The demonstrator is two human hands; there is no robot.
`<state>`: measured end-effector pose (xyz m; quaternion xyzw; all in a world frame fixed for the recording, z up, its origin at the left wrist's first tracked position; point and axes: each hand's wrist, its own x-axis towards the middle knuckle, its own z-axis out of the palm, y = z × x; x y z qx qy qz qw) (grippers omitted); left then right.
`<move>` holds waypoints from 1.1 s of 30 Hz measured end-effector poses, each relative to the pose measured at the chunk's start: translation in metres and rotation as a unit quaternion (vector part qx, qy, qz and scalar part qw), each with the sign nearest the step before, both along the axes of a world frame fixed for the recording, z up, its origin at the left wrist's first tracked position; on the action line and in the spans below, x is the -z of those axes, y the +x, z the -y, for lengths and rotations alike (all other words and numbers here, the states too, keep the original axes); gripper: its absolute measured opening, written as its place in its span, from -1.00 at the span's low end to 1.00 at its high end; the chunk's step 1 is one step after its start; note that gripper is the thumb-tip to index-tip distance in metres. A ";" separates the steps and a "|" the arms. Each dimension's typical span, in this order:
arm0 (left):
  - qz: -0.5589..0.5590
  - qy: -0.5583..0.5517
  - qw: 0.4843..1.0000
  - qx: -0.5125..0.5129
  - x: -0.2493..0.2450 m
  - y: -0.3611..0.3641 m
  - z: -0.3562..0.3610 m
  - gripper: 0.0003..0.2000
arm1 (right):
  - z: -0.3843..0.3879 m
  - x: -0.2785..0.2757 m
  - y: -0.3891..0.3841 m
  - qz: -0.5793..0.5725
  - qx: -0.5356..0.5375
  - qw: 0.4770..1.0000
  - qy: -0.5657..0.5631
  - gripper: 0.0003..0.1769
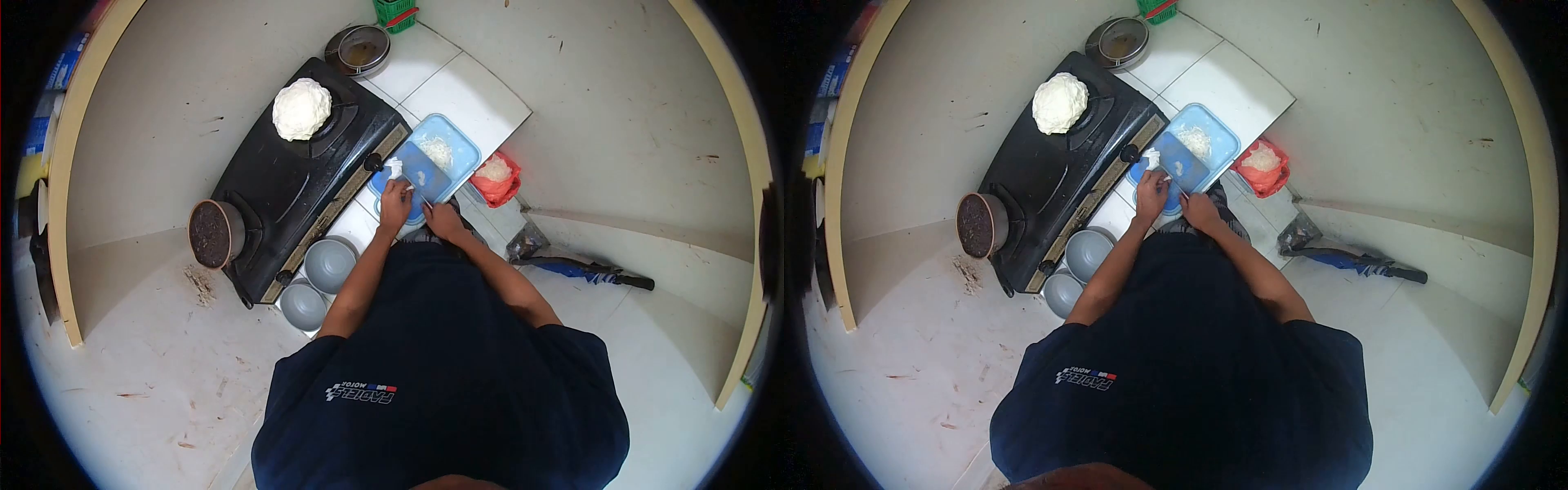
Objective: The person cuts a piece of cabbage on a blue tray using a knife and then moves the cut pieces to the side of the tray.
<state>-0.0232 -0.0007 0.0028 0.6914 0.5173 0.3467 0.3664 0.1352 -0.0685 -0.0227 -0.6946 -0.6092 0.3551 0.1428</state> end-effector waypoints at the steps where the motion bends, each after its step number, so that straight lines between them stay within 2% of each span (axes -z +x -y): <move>1: -0.001 0.001 1.000 0.000 -0.001 -0.001 0.000 -0.82 | 0.005 -0.002 0.003 0.006 -0.004 1.000 0.020 -0.40; 3: -0.012 0.016 1.000 0.012 -0.001 -0.001 0.000 -0.82 | 0.007 -0.008 0.006 0.012 -0.007 0.999 0.041 -0.42; 5: -0.010 0.016 1.000 0.015 -0.001 -0.002 0.000 -0.81 | 0.003 -0.019 0.007 0.026 0.004 1.000 0.007 -0.34; 12: -0.007 0.016 1.000 0.011 -0.008 0.000 0.000 -0.80 | 0.001 -0.012 0.005 -0.010 -0.007 1.000 0.013 -0.32; 14: -0.009 0.016 1.000 0.009 -0.007 0.000 0.000 -0.80 | 0.006 -0.010 0.003 -0.016 0.003 1.000 0.021 -0.40; 23: -0.020 0.030 0.999 0.014 -0.002 -0.002 -0.002 -0.82 | 0.000 -0.026 -0.002 -0.030 -0.011 0.999 0.020 -0.43; 31: -0.015 0.017 1.000 0.001 -0.006 0.001 -0.001 -0.87 | 0.000 -0.013 -0.001 -0.002 -0.008 1.000 0.006 -0.40; 33: -0.049 0.010 0.999 -0.004 -0.005 -0.001 -0.001 -0.87 | 0.004 -0.016 -0.003 0.014 -0.013 1.000 0.009 -0.41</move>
